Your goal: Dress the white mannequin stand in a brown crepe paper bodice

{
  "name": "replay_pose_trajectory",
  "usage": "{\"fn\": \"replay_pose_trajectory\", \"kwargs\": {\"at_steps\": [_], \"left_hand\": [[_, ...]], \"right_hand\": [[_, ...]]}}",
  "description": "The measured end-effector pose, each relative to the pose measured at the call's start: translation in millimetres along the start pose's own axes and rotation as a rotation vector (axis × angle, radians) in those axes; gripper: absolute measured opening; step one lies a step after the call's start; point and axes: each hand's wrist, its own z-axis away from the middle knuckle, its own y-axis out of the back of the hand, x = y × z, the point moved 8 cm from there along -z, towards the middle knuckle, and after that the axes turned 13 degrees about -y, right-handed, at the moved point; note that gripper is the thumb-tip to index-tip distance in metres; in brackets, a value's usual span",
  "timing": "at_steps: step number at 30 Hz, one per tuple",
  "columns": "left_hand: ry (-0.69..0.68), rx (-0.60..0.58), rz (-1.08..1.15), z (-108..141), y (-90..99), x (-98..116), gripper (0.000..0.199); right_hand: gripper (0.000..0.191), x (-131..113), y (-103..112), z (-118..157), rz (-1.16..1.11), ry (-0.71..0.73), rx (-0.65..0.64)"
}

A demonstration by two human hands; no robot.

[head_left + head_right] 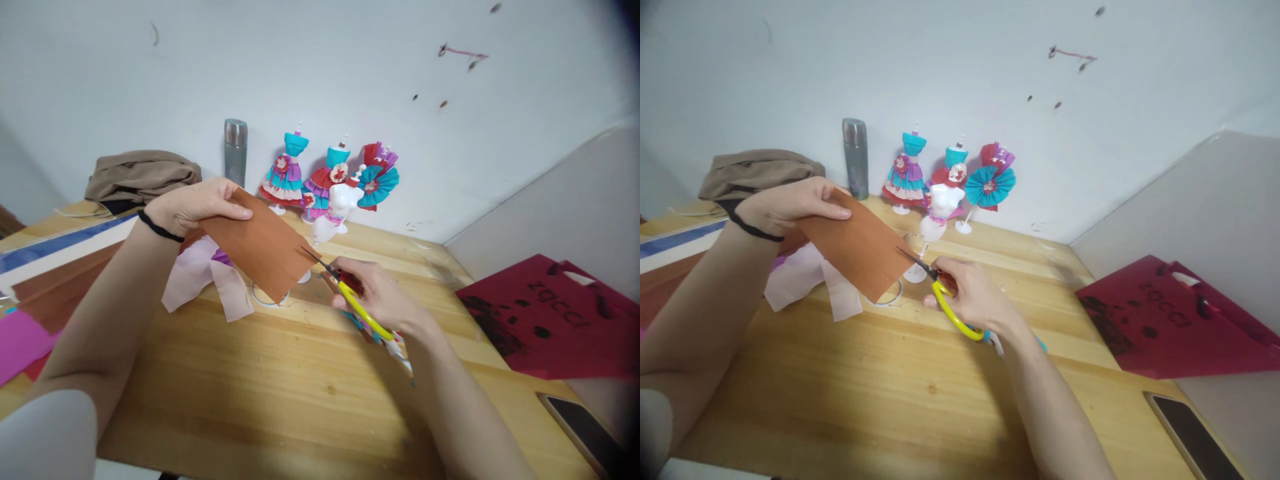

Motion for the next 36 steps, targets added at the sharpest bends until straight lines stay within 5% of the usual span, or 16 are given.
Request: {"fn": "replay_pose_trajectory", "kwargs": {"at_steps": [36], "left_hand": [[0.005,-0.047,0.06,0.9,-0.7,-1.9,0.034]], "right_hand": [[0.044,8.7,-6.2,-3.6,-0.046,-0.027,-0.034]]}}
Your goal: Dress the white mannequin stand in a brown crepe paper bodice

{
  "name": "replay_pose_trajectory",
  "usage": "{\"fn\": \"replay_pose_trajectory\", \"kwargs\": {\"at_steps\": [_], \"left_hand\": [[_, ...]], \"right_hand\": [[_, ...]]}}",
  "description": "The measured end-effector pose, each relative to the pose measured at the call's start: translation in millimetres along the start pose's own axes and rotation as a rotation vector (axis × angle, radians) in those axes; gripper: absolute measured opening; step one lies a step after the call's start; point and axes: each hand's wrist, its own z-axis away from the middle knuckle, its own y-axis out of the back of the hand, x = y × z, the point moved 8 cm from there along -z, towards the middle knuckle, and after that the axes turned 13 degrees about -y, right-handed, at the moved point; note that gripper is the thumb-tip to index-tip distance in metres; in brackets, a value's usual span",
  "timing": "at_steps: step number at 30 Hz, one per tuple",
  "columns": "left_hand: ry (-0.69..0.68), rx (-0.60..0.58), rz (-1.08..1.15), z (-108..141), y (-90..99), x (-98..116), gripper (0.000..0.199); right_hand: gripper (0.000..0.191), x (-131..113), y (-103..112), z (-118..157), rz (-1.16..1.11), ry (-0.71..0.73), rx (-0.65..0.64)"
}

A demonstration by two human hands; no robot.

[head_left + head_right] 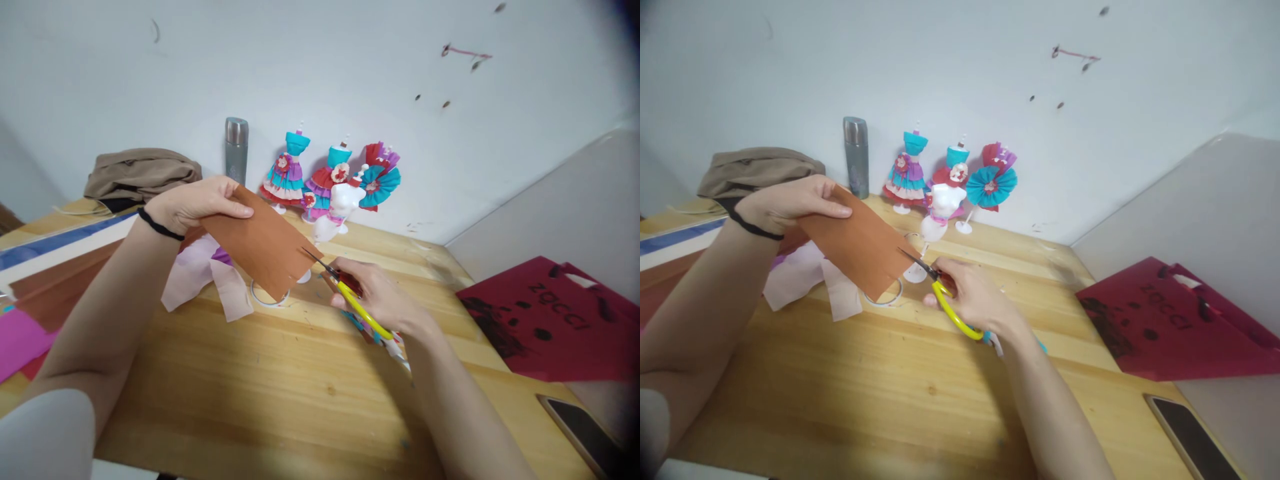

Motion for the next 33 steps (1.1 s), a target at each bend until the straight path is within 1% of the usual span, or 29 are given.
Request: {"fn": "replay_pose_trajectory", "kwargs": {"at_steps": [4,13,19,24,27,30,33], "left_hand": [[0.023,0.04,-0.047,-1,4.6,-3,0.031],[0.03,0.052,-0.076,0,4.8,-1,0.03],[0.022,0.056,-0.056,-1,5.6,-2,0.035],[0.03,0.067,-0.078,-2,7.3,-2,0.033],[0.024,0.053,-0.089,-1,5.4,-1,0.034],[0.017,0.027,-0.112,-2,4.3,-2,0.036],[0.002,0.008,-0.124,-2,5.1,-3,0.038]], "right_hand": [[0.043,0,0,-1,-0.02,0.009,0.005],[0.05,-4,5,-1,-0.02,-0.001,0.054],[0.044,-6,7,0,-0.028,0.001,0.07],[0.042,-4,5,0,-0.032,-0.016,0.039],[0.039,-2,1,1,-0.022,-0.022,-0.008],[0.037,-4,-4,2,-0.038,0.005,-0.07],[0.041,-7,-6,2,-0.085,0.039,-0.111]]}}
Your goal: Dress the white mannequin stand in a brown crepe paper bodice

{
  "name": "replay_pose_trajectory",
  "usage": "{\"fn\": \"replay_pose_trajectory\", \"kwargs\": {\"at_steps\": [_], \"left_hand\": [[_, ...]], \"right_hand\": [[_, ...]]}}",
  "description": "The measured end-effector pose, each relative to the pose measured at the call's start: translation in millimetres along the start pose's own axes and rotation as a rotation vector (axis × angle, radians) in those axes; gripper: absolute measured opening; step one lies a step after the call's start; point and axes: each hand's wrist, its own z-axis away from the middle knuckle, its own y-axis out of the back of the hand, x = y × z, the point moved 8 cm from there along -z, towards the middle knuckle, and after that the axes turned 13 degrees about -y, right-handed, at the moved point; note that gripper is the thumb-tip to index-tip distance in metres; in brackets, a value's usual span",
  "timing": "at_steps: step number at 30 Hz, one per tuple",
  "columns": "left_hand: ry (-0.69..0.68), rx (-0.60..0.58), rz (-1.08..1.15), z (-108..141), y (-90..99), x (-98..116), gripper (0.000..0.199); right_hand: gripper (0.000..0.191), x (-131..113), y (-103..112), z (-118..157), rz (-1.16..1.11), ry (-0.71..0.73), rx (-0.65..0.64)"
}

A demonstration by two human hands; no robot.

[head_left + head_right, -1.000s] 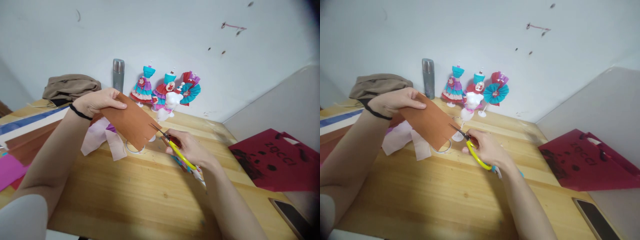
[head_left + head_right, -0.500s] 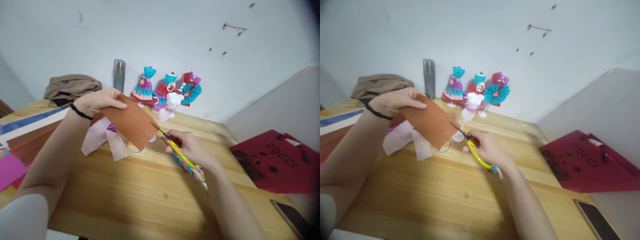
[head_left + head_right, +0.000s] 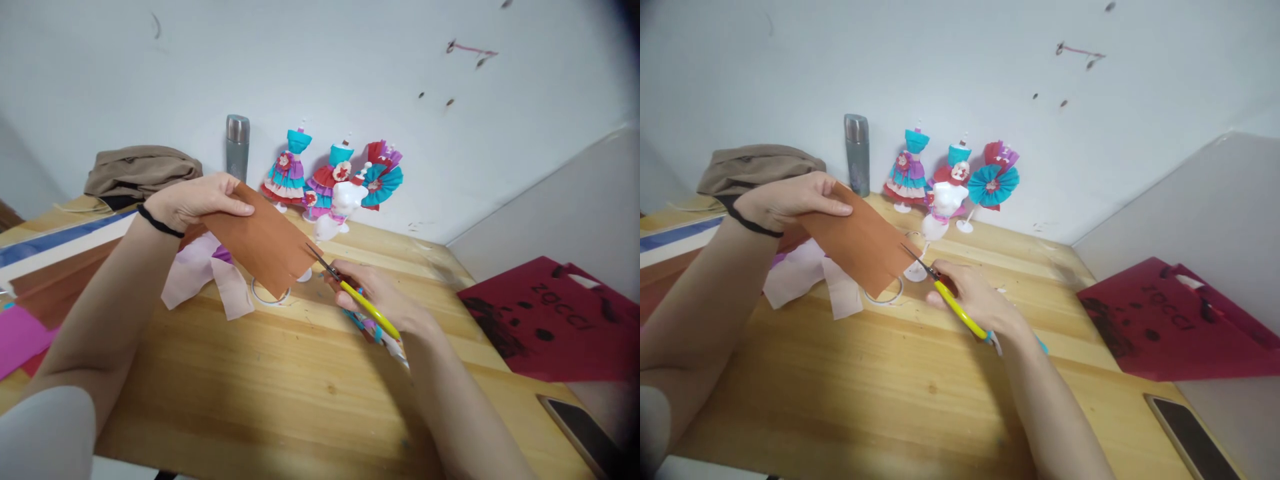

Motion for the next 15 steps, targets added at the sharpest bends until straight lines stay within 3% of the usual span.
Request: {"fn": "replay_pose_trajectory", "kwargs": {"at_steps": [15], "left_hand": [[0.017,-0.015,-0.091,3,3.0,3,0.044]], "right_hand": [[0.055,10,-7,-4,-0.103,0.055,-0.045]]}}
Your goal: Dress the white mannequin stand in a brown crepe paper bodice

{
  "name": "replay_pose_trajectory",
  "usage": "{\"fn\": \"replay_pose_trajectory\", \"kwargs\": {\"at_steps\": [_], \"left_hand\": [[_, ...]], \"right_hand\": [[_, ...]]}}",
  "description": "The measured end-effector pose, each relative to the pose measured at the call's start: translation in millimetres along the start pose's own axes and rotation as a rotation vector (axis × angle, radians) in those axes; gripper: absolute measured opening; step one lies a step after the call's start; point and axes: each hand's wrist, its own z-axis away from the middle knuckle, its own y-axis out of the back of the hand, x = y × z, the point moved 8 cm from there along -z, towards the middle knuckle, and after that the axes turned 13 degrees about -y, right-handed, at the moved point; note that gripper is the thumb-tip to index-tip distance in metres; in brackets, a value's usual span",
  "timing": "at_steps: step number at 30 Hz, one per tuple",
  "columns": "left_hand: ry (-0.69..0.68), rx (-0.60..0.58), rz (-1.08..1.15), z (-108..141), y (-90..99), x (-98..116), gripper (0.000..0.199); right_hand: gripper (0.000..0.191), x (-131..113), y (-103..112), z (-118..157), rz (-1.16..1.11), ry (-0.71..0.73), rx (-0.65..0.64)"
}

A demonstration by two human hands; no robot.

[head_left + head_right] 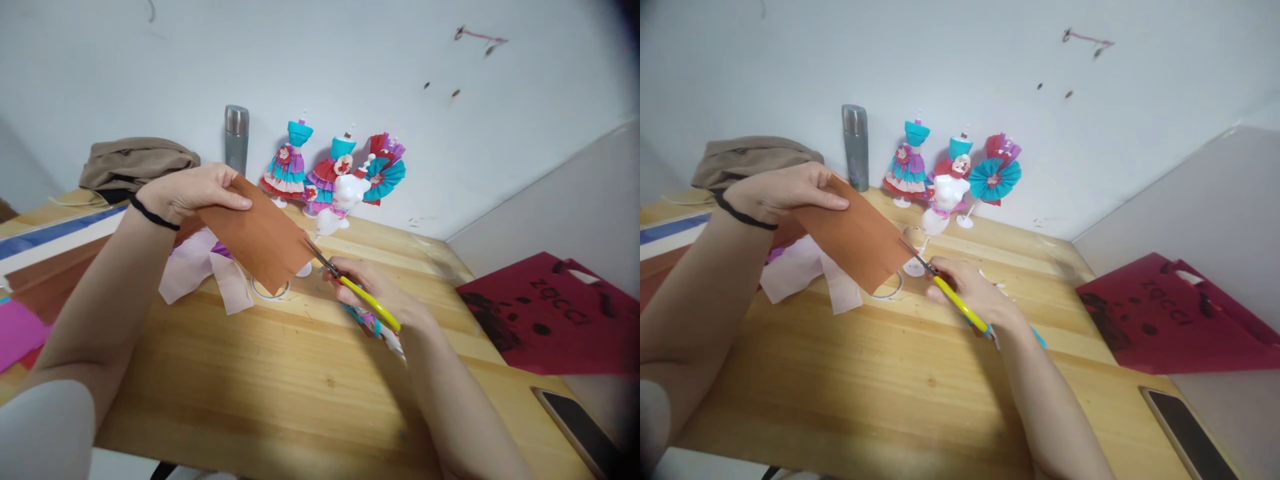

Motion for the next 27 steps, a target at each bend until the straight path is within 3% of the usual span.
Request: {"fn": "replay_pose_trajectory", "kwargs": {"at_steps": [27], "left_hand": [[-0.021,-0.006,-0.009,-2.8,1.1,0.9,0.042]], "right_hand": [[0.053,-2.7,1.8,-2.2,-0.071,-0.046,0.016]]}}
